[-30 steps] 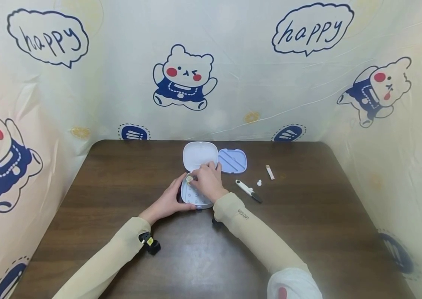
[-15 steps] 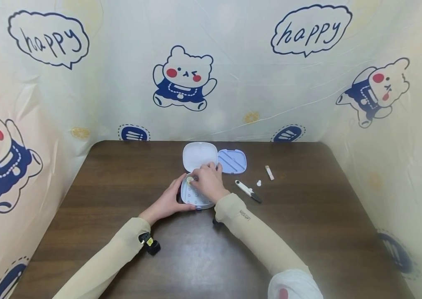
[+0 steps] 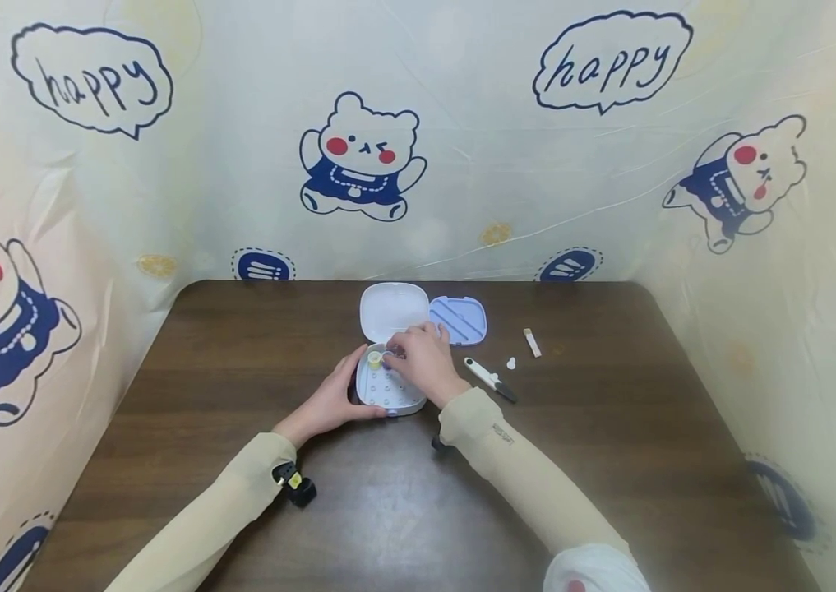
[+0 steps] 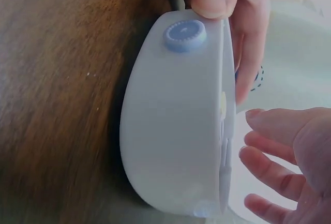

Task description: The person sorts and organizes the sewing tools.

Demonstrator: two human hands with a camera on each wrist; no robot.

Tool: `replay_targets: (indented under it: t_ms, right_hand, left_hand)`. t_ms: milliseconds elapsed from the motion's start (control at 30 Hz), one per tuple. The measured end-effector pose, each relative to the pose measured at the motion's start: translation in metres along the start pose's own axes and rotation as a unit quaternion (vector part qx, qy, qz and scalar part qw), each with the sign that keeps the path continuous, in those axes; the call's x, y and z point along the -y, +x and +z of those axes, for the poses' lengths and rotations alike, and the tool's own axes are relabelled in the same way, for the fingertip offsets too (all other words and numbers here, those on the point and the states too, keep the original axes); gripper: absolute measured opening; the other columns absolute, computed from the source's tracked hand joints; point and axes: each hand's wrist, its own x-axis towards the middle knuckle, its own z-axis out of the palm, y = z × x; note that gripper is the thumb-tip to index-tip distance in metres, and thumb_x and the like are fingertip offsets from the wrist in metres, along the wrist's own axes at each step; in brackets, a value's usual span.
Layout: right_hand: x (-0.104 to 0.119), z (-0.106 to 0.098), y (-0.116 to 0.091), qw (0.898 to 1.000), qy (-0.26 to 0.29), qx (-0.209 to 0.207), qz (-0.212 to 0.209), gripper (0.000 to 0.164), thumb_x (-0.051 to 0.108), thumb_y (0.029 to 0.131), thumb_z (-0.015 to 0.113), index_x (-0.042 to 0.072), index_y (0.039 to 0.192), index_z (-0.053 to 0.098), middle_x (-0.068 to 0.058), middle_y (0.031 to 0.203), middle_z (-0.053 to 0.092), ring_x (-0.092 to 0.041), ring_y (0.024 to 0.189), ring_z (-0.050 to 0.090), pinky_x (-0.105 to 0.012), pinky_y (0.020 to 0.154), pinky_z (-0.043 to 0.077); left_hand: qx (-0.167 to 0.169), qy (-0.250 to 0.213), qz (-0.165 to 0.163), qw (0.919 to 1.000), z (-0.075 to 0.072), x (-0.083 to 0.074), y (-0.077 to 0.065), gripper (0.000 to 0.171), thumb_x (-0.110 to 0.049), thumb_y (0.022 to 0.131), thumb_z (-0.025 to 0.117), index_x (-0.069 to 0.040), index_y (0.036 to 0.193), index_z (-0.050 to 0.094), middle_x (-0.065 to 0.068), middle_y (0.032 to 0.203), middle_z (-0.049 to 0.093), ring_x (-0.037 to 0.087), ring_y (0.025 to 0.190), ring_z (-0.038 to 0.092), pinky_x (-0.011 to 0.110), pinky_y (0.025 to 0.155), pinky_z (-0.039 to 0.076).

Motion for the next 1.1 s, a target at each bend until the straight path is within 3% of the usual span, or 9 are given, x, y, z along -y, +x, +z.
replay_targets:
  t_ms: [733, 967, 1100]
  right_hand:
    - [-0.032, -0.017, -0.018, 0.999, 0.011, -0.027, 0.018, 0.018, 0.027, 0.096, 0.077, 0.014, 0.108, 0.081, -0.003, 0.101, 0.075, -0.032, 0.116, 0.055, -0.06, 0.113, 0.03]
    - [-0.046, -0.02, -0.018, 0.999, 0.002, -0.035, 0.036, 0.019, 0.029, 0.096, 0.078, 0.015, 0.108, 0.081, -0.004, 0.101, 0.075, -0.036, 0.117, 0.054, -0.059, 0.106, 0.034]
    - [-0.057, -0.02, -0.018, 0.998, -0.003, -0.039, 0.046, 0.02, 0.029, 0.097, 0.077, 0.014, 0.109, 0.08, -0.005, 0.1, 0.074, -0.037, 0.117, 0.055, -0.062, 0.11, 0.031]
  left_hand:
    - [-0.003, 0.002, 0.013, 0.9999, -0.001, 0.0, -0.001, 0.128, -0.045, 0.076, 0.094, -0.008, 0.167, 0.012, 0.02, 0.168, 0.024, 0.034, 0.151, 0.031, 0.054, 0.122, 0.03]
    - [-0.005, 0.005, 0.012, 0.9999, -0.001, -0.001, 0.0, 0.127, -0.042, 0.076, 0.094, -0.008, 0.167, 0.012, 0.02, 0.167, 0.024, 0.033, 0.152, 0.031, 0.052, 0.122, 0.029]
    - [-0.006, 0.009, 0.011, 0.9999, 0.0, -0.003, 0.0, 0.128, -0.042, 0.076, 0.094, -0.008, 0.167, 0.012, 0.02, 0.167, 0.025, 0.034, 0.151, 0.032, 0.052, 0.122, 0.029]
